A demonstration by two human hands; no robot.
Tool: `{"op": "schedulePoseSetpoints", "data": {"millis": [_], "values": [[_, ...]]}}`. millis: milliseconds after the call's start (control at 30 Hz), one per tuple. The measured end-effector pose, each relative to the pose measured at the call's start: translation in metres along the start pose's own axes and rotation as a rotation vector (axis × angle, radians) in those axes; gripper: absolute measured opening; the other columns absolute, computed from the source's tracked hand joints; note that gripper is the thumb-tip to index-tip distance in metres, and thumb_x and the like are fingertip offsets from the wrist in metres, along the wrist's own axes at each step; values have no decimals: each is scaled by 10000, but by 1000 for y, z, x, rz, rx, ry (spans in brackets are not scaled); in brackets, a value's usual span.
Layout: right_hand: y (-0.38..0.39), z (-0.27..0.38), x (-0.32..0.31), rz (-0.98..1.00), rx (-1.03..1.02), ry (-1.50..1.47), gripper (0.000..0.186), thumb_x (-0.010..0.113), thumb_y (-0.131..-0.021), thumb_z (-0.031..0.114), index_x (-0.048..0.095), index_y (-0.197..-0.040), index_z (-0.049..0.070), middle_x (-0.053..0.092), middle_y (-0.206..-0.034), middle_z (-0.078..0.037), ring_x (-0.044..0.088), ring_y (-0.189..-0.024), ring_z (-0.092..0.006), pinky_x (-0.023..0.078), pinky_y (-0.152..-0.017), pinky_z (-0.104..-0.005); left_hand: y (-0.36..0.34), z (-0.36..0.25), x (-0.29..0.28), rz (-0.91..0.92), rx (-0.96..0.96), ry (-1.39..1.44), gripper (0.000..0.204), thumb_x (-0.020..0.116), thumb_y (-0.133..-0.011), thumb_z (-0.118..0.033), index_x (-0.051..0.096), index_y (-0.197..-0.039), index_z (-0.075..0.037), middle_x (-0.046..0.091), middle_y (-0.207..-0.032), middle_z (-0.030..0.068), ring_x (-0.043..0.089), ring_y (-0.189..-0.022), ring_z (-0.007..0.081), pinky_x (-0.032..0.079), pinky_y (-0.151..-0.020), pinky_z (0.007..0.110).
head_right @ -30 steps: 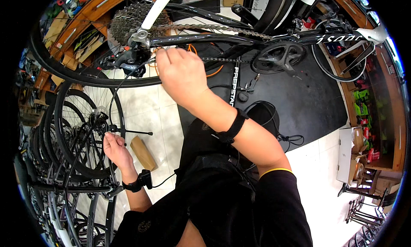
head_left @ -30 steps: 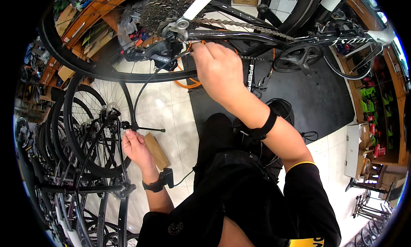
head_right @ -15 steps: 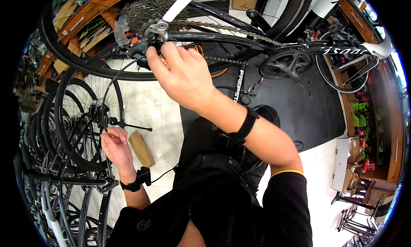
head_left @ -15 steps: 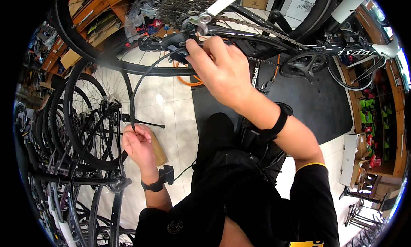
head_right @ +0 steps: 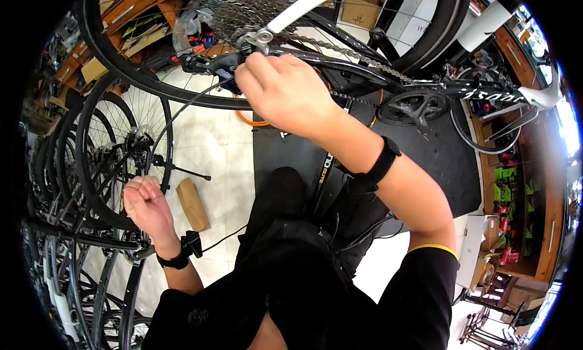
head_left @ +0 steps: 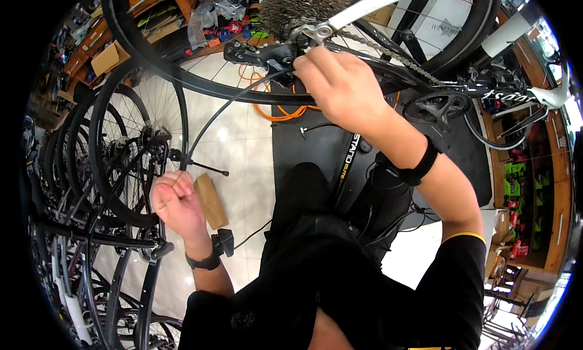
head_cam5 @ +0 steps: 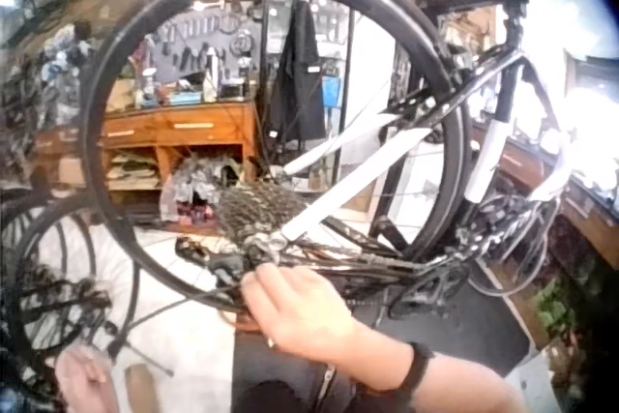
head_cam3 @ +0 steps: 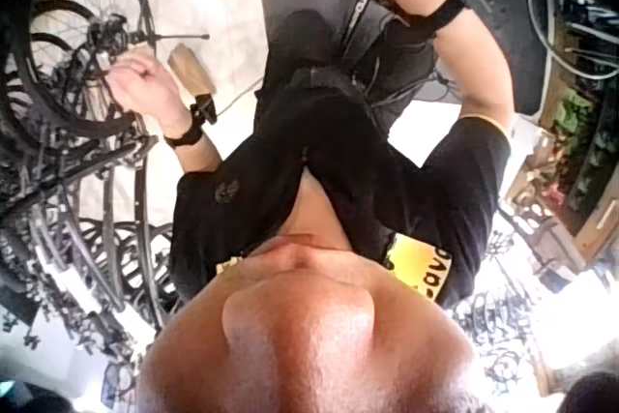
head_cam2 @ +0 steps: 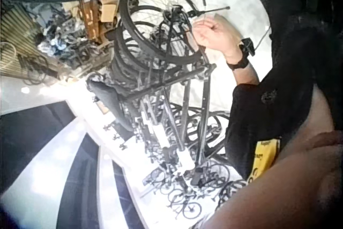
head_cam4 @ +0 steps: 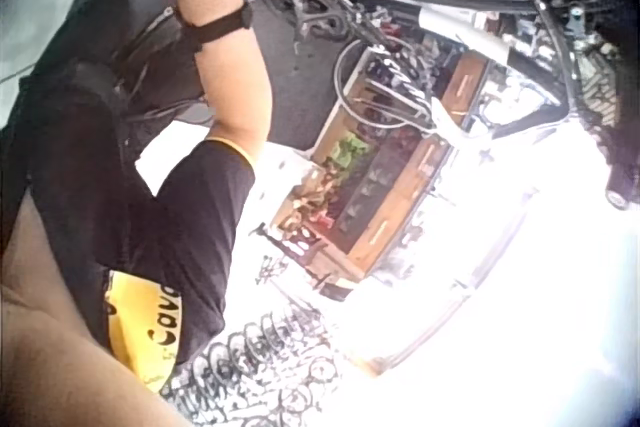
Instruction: The person routes a black cable through the frame of a white bicycle mounted on a repair stand. They thread the cable through the rear derailleur and then move to the handlebars to feed the cable through the stem and brake lever housing.
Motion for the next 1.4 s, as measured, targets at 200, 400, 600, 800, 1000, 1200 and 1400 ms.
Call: {"op": "schedulePoseSetpoints", "data": {"millis": [200,400,600,800,1000,1200,1400], "values": [[0,40,-22,42,175,-225,289,736,-739,94,596,-990,65,555,-780,-52,548,-599,-250,454,-553,-347,28,10,33,73,-196,-82,355,436,-1026,-291,441,-788,-29,485,-709,69,408,-599,111,326,-516,220],[2,116,-7,329,665,-1376,293,652,-914,193,589,-1099,-24,502,-850,-66,533,-620,-108,460,-537,-255,50,7,56,376,-301,-184,310,446,-1028,-277,531,-949,10,557,-775,48,501,-625,83,407,-547,210],[7,134,23,312,740,-1679,179,542,-972,126,599,-885,-19,547,-818,-48,550,-715,-95,469,-610,-256,75,9,33,81,-208,-357,278,491,-997,-147,413,-1225,-9,556,-839,55,471,-633,60,393,-558,188],[13,158,48,480,654,-1510,471,592,-930,383,481,-1124,-32,644,-911,-174,641,-843,-230,503,-753,-351,108,-1,-8,66,-447,-451,163,561,-944,-54,536,-1097,-5,605,-905,29,544,-742,72,436,-641,205],[64,142,48,888,461,-1412,465,599,-912,369,537,-1146,-27,656,-993,-191,647,-896,-287,506,-795,-363,148,-12,-2,340,-887,-594,209,637,-912,-95,558,-1086,-11,571,-888,-13,523,-829,62,448,-719,212],[92,90,5,1027,261,-1270,353,623,-900,290,576,-1083,-8,674,-912,-156,648,-850,-279,502,-752,-359,244,-79,-147,29,-1069,-615,259,628,-853,-125,587,-1093,-38,681,-933,75,652,-819,161,498,-702,260],[100,71,-15,1018,310,-1334,316,622,-898,248,582,-1064,-17,676,-908,-165,654,-861,-299,503,-763,-371,366,-151,-291,-940,-765,-789,190,641,-906,-224,625,-985,-51,642,-793,39,604,-671,101,458,-538,205]]}}
Point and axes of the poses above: each hand's wrist, its own y-axis away from the middle knuckle, its own x-axis out of the palm, z = x × y, the point moved 2 cm from there along -y, towards the middle knuckle
